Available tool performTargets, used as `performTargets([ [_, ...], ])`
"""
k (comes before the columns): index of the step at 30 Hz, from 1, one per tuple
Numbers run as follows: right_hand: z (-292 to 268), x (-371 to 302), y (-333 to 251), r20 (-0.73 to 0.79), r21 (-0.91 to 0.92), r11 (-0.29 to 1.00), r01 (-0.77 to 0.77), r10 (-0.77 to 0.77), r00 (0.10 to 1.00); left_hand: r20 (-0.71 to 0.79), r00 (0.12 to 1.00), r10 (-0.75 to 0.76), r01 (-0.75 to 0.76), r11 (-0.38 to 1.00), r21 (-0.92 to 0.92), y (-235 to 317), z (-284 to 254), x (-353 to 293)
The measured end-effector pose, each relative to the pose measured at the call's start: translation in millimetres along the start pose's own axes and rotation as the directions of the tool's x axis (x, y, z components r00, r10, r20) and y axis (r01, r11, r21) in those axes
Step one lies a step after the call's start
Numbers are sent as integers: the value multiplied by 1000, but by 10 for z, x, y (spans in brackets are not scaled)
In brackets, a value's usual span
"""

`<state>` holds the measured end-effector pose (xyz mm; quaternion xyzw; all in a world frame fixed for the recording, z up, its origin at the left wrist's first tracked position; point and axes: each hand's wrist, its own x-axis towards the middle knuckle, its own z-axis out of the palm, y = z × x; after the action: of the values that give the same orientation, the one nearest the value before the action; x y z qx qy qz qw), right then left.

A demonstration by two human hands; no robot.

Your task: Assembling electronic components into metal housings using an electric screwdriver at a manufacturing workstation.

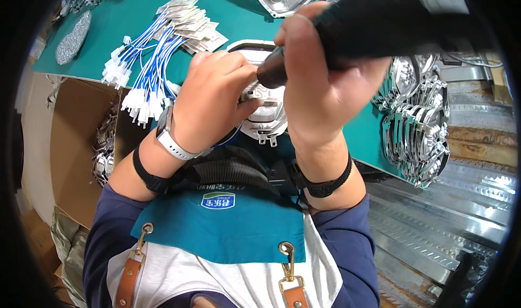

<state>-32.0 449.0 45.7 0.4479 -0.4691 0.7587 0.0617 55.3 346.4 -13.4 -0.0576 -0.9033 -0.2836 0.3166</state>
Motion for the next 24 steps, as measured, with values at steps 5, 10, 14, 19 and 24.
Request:
performTargets([
  [5,-27,144,-160,-181,171,971,-167,197,964,70,997,-33,28,997,74,-15,-61,-18],
  [10,-626,-124,-752,-287,272,960,65,16,958,-60,998,-32,37,996,86,74,-311,40],
  [14,-962,-359,-660,-478,-21,1000,22,-29,878,26,999,-36,31,985,167,-12,-483,132],
  [19,-881,-407,-579,-493,-117,993,-23,-37,869,277,960,48,-95,982,160,127,-157,186],
  [24,-881,-370,-486,-449,-136,991,6,-67,891,302,953,-4,-30,994,109,79,-238,307],
])
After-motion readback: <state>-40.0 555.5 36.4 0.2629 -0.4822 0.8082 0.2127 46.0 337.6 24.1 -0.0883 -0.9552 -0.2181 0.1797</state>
